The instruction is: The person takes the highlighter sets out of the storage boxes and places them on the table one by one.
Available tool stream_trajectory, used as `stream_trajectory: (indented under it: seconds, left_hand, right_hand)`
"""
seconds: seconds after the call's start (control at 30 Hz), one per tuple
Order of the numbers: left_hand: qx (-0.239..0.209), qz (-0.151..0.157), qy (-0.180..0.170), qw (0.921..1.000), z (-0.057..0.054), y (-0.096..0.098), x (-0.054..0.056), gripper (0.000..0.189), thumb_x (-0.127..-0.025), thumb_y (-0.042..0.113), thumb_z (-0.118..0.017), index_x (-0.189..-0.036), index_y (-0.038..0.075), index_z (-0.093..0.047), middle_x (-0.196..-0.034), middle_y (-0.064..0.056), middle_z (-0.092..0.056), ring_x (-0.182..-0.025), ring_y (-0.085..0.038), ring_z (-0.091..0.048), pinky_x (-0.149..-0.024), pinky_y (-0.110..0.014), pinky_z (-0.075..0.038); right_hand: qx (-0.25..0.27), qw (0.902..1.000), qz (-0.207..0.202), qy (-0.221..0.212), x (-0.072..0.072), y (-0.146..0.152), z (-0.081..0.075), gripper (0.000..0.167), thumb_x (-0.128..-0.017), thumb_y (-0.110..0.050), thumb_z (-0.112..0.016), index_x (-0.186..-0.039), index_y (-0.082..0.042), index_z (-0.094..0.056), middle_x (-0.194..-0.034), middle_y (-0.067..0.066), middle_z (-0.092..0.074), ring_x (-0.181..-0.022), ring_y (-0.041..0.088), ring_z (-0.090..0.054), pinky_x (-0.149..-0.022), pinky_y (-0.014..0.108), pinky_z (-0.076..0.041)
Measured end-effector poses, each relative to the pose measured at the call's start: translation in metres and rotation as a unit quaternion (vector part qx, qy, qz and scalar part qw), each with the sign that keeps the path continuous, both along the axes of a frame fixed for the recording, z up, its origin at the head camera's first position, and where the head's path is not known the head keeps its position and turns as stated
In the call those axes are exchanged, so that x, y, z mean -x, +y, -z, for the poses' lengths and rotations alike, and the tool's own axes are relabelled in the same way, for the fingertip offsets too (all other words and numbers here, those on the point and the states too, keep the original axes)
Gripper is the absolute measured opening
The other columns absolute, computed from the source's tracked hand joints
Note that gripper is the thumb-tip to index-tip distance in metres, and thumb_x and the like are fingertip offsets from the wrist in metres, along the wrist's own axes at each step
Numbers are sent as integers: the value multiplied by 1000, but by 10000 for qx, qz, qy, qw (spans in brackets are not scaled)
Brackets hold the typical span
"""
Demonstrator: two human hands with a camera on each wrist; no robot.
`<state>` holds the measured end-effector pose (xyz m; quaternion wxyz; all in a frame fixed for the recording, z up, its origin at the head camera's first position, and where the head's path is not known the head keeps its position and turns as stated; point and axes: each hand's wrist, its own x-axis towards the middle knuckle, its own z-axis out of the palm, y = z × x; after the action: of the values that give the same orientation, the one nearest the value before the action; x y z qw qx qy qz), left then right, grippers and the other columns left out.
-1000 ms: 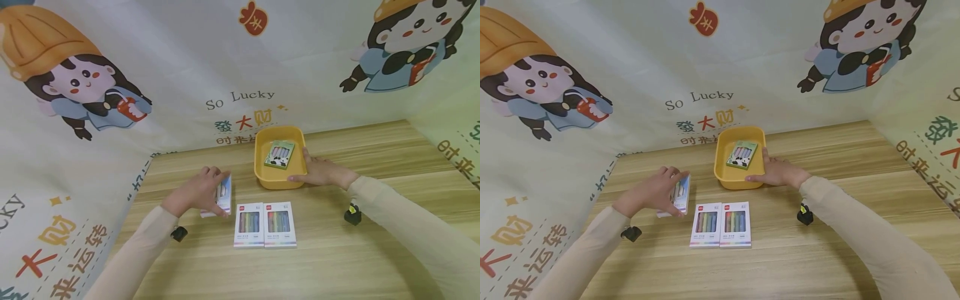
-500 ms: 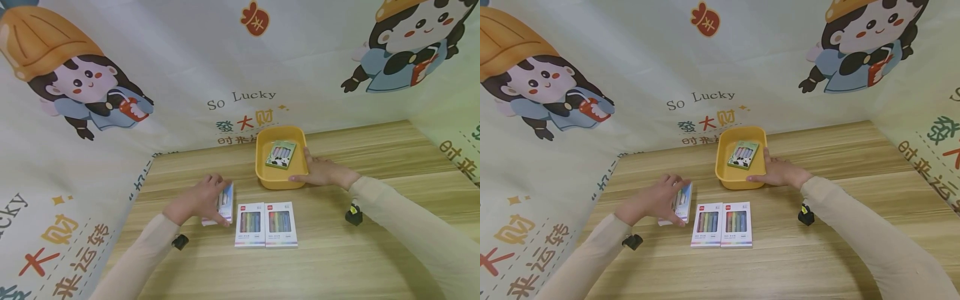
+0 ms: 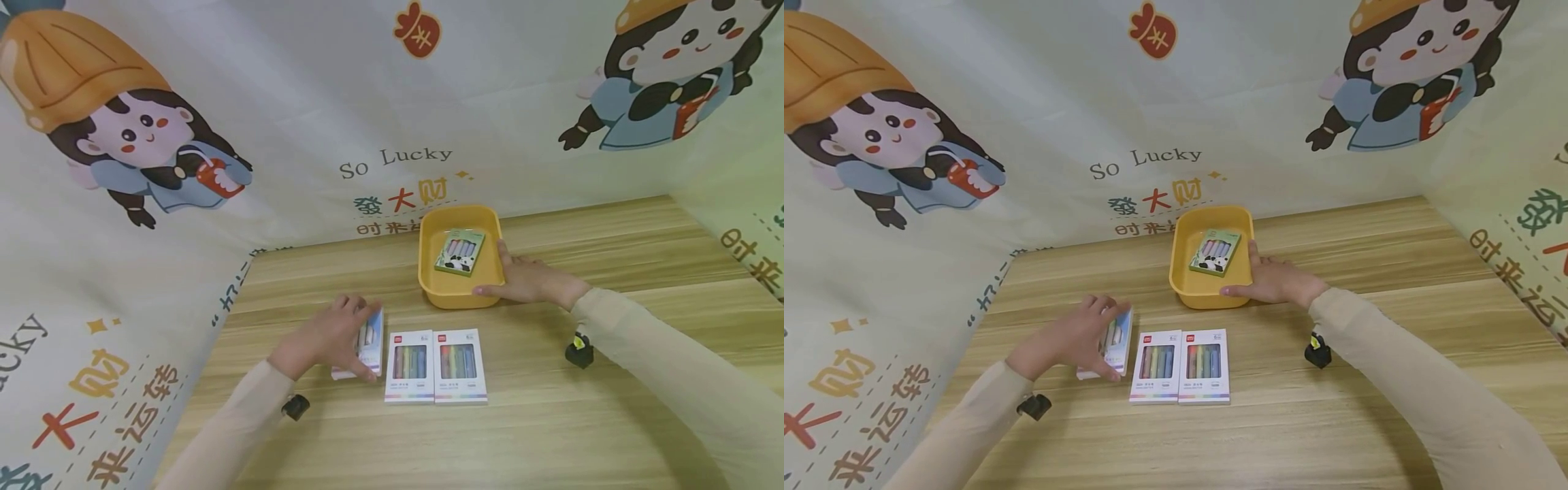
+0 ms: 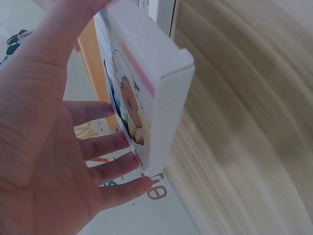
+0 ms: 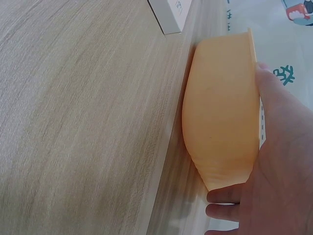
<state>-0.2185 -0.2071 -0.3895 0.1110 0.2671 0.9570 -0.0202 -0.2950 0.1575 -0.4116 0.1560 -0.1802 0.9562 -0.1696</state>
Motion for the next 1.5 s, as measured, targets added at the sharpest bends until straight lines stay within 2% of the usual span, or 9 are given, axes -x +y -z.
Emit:
stream_trajectory:
  seconds: [0.3,0.63,1.0,1.23,1.5]
  left_hand:
    - [-131,146,-16,9998,4,1,-5,129,-54,69,-85,-155,9,-31,-145,-17,-45,-128,-32,-44,-107,-49,-49]
    - [-129,182,-70,9997,11,2,-10,129,-54,70,-84,-154,10,-32,-143,-16,-46,-126,-30,-45,-106,-48,-49]
    - [-148,119,-113,9998,17,2,-16,131,-52,71,-84,-155,11,-31,-146,-15,-45,-131,-31,-43,-108,-48,-47]
    - [-121,108,-107,9998,20,1,-18,130,-52,74,-83,-155,13,-31,-144,-14,-45,-128,-28,-44,-108,-46,-48]
    - [-112,217,-51,9997,22,0,-20,129,-53,74,-82,-154,12,-33,-141,-13,-47,-123,-26,-44,-105,-45,-49]
  right_hand:
    - [33,10000,0,-31,0,0,0,119,-89,-77,-43,-154,7,12,-153,38,-28,-138,57,-36,-110,69,-36]
    - [49,10000,-66,6,1,0,1,122,-87,-79,-42,-153,8,12,-154,38,-27,-137,56,-38,-110,66,-38]
    - [-3,10000,-72,14,1,1,1,120,-89,-78,-42,-153,8,13,-153,38,-30,-137,57,-37,-110,67,-38]
    - [-32,9999,-104,8,1,0,1,118,-90,-75,-41,-153,9,13,-152,38,-32,-140,57,-32,-113,71,-31]
    - [-62,9999,-135,31,1,0,1,118,-90,-76,-40,-152,10,13,-153,38,-29,-140,58,-32,-113,71,-29]
